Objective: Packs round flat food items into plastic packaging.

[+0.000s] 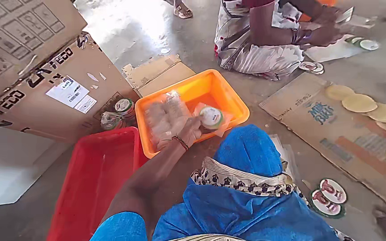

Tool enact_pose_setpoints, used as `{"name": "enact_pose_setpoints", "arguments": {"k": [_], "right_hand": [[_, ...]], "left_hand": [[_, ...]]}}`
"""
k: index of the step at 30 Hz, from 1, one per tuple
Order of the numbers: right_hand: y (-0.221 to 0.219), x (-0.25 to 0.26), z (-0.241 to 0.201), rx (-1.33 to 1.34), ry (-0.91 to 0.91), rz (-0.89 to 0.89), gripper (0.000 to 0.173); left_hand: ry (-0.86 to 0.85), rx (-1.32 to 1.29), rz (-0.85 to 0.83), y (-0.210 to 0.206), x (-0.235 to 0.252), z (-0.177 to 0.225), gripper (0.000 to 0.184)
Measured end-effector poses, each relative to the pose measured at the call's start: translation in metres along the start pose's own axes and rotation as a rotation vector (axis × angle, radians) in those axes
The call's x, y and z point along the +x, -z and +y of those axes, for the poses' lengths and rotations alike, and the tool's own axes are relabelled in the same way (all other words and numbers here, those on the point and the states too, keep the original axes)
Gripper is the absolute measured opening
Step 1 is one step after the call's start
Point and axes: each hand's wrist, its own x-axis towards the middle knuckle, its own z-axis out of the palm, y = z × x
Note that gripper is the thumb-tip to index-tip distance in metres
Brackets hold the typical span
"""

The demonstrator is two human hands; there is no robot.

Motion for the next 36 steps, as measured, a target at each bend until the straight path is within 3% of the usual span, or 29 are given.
{"name": "enact_pose_setpoints", "arguments": {"k": [2,6,12,18,22,26,29,31,36], "right_hand": [[-0.011,-0.009,-0.030,-0.083,-0.175,-0.050,0.035],[-0.013,-0.028,-0.017,-0.069,-0.244,-0.121,0.036],[-0.018,-0.027,-0.016,-0.033,-0.303,-0.158,0.036],[-0.022,-0.032,-0.002,0.049,-0.257,-0.172,0.037],[-0.021,-0.033,-0.002,0.052,-0.257,-0.179,0.036],[-0.025,-0.032,-0.011,0.036,-0.294,-0.196,0.037],[-0.025,-0.033,-0.011,0.013,-0.279,-0.231,0.038],[-0.026,-0.033,-0.008,-0.002,-0.271,-0.247,0.040],[-0.037,-0.030,-0.011,-0.044,-0.269,-0.232,0.035]], "left_hand": [[0.065,0.055,-0.019,0.009,0.008,-0.006,0.034],[0.118,0.287,0.024,0.036,0.008,0.006,0.028],[0.182,0.453,0.047,0.066,0.012,0.021,0.046],[-0.077,0.796,-0.084,0.084,0.009,0.031,0.049],[-0.108,1.154,-0.033,0.042,-0.030,0.049,0.038],[-0.402,1.338,-0.371,0.093,0.015,0.041,0.031],[-0.438,1.712,-0.428,0.090,0.008,0.040,0.030],[-0.378,1.926,-0.351,0.087,0.004,0.032,0.043],[-0.103,2.043,-0.177,0.063,-0.014,0.029,0.033]]}}
